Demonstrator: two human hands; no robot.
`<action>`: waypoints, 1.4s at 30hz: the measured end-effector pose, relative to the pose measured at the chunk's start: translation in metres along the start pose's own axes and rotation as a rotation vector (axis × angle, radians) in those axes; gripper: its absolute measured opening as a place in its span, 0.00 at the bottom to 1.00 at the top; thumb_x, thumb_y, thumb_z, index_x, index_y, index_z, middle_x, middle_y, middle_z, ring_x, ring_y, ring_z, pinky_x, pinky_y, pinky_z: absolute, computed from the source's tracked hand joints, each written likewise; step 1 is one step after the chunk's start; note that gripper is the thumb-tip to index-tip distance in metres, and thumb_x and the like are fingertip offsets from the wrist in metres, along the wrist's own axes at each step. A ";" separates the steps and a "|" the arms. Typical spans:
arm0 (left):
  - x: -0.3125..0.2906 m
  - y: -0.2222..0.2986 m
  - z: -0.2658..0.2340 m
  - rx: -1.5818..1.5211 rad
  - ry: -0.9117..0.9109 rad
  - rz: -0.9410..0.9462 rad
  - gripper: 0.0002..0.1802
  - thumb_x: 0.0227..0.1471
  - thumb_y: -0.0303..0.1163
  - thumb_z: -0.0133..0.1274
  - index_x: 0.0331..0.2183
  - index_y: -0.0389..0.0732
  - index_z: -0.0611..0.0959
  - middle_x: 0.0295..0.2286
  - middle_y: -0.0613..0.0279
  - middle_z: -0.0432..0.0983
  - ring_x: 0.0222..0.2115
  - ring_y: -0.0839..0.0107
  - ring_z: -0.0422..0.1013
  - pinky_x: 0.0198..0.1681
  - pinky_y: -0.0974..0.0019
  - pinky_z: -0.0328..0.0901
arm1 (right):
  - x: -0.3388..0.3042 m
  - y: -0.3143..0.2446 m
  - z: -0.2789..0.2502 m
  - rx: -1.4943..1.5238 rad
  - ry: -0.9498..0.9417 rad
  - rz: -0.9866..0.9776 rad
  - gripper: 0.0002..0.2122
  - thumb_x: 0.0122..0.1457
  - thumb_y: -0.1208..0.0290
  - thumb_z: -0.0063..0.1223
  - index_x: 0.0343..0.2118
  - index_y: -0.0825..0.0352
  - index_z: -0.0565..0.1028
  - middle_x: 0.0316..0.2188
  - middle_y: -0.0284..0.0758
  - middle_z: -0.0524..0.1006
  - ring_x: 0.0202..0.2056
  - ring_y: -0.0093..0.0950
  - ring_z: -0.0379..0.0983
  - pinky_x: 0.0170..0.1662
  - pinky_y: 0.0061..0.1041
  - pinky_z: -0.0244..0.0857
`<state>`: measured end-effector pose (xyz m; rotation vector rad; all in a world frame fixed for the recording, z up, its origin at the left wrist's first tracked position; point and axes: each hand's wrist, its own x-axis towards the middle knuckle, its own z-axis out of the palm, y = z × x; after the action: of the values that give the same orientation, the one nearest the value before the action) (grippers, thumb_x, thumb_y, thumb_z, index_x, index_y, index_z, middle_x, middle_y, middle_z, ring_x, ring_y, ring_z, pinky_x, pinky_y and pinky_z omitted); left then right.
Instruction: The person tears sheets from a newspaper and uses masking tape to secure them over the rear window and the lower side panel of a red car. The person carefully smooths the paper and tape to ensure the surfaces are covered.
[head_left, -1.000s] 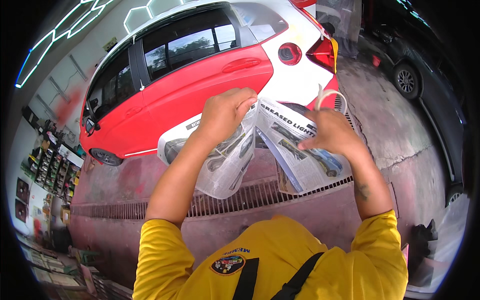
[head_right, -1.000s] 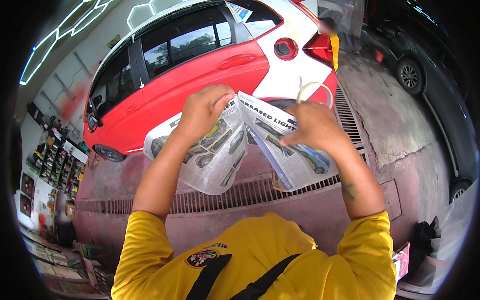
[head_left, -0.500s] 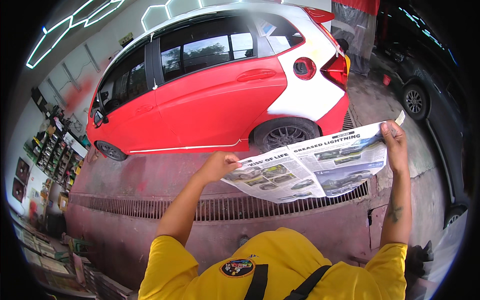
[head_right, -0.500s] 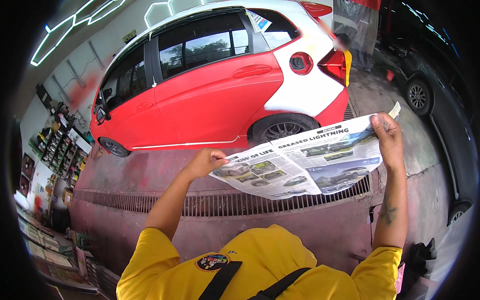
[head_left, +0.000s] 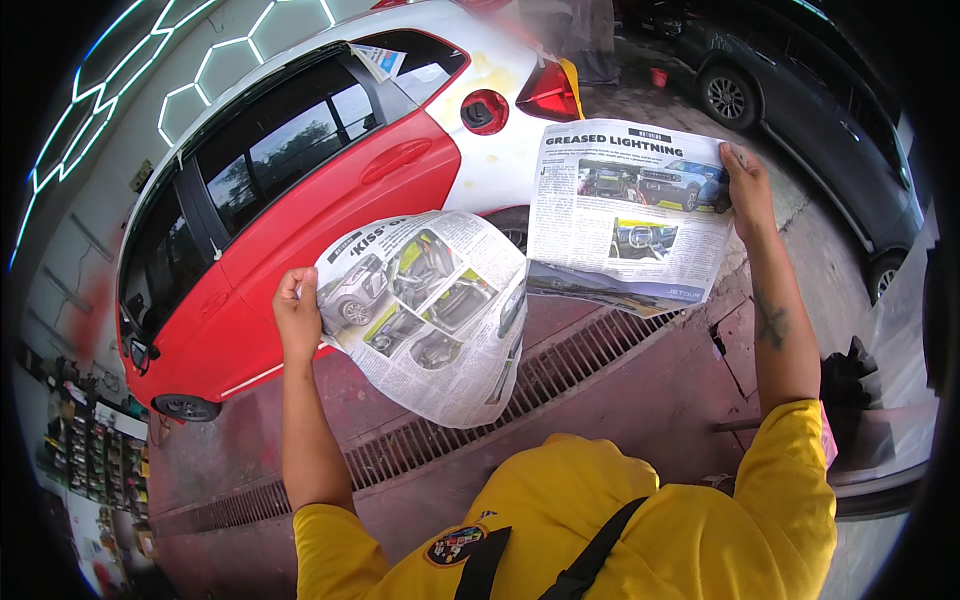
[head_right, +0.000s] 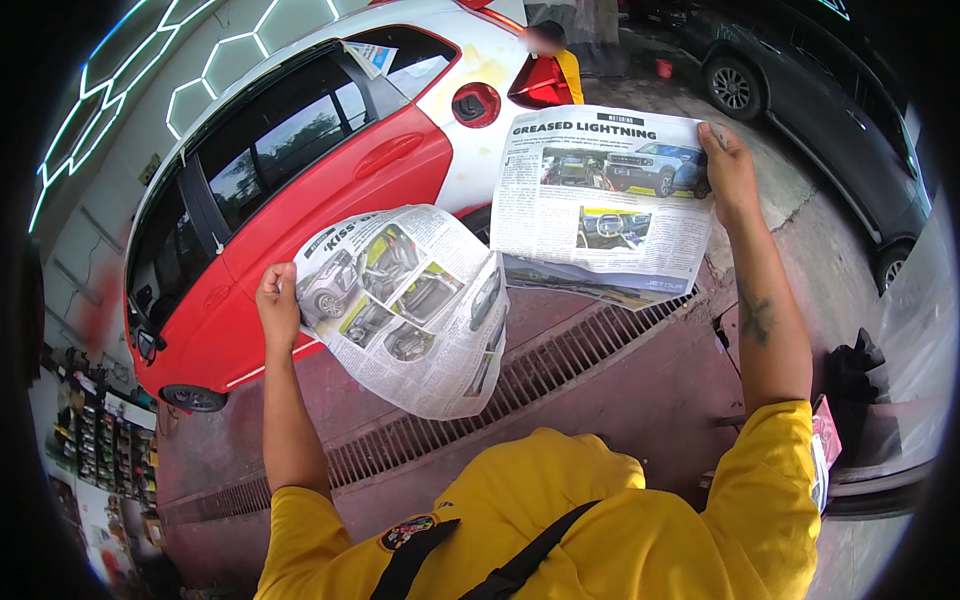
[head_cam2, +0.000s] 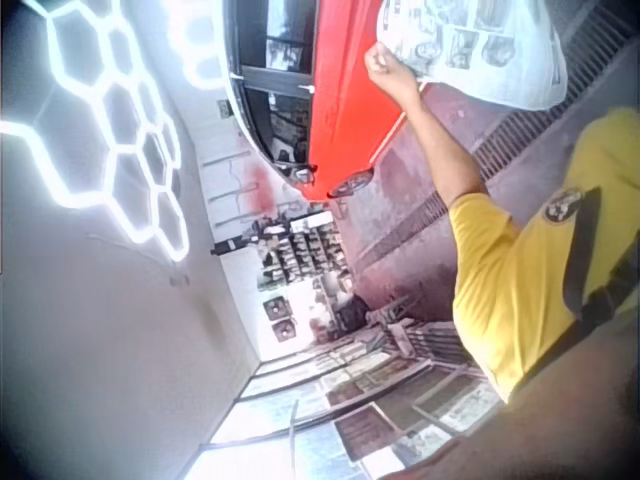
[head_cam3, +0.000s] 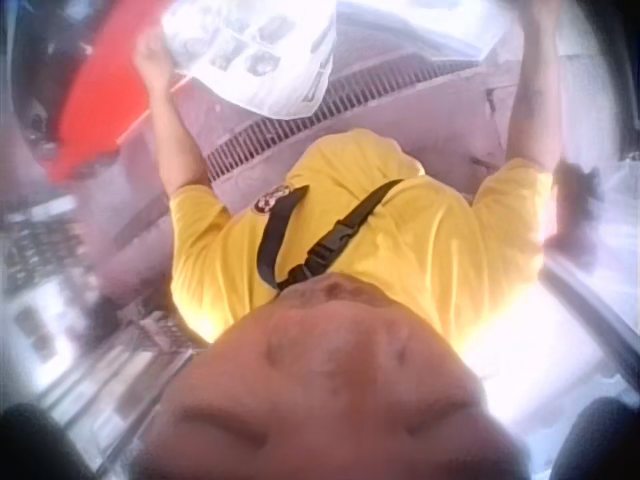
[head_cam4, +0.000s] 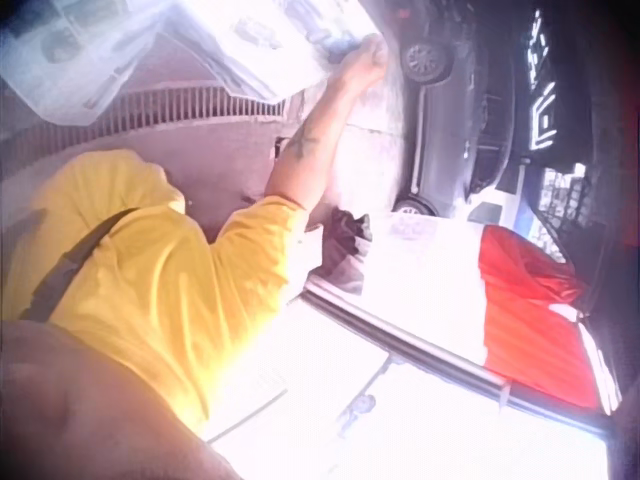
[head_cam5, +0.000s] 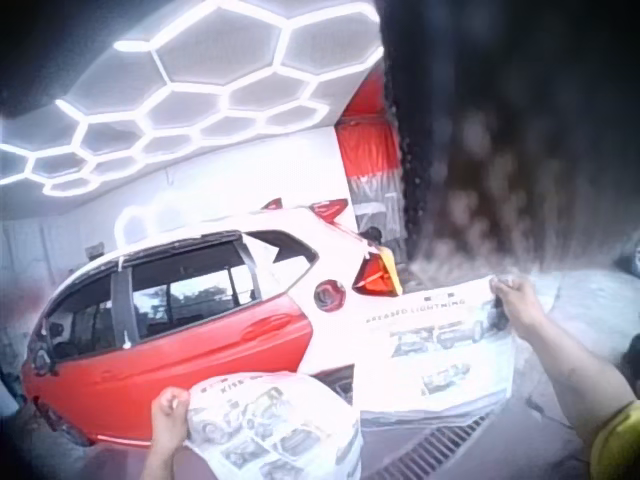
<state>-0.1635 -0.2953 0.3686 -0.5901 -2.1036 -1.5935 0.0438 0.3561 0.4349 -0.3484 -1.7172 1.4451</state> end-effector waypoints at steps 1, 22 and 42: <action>0.011 -0.007 -0.004 0.015 0.012 0.008 0.13 0.70 0.35 0.56 0.37 0.34 0.84 0.32 0.68 0.80 0.33 0.82 0.70 0.39 0.72 0.66 | 0.002 0.013 -0.018 0.001 0.065 0.072 0.13 0.74 0.59 0.54 0.44 0.65 0.81 0.32 0.26 0.80 0.33 0.17 0.74 0.39 0.22 0.69; 0.181 -0.118 -0.105 0.738 -0.114 0.298 0.23 0.70 0.43 0.55 0.31 0.30 0.79 0.25 0.56 0.76 0.27 0.67 0.66 0.35 0.59 0.65 | -0.481 0.120 -0.657 -0.302 1.894 0.944 0.26 0.58 0.54 0.69 0.53 0.69 0.80 0.54 0.42 0.82 0.57 0.32 0.76 0.56 0.35 0.70; 0.065 0.173 0.206 0.894 -0.731 0.160 0.13 0.55 0.32 0.69 0.36 0.33 0.85 0.27 0.52 0.79 0.27 0.64 0.73 0.34 0.61 0.68 | -0.710 0.165 -0.692 -1.867 0.386 1.686 0.18 0.67 0.61 0.51 0.56 0.63 0.76 0.53 0.49 0.79 0.50 0.50 0.81 0.46 0.50 0.80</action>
<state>-0.1344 -0.0487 0.4905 -1.0401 -2.8448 -0.2120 0.9363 0.3901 -0.0267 -3.1903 -1.7062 -0.2406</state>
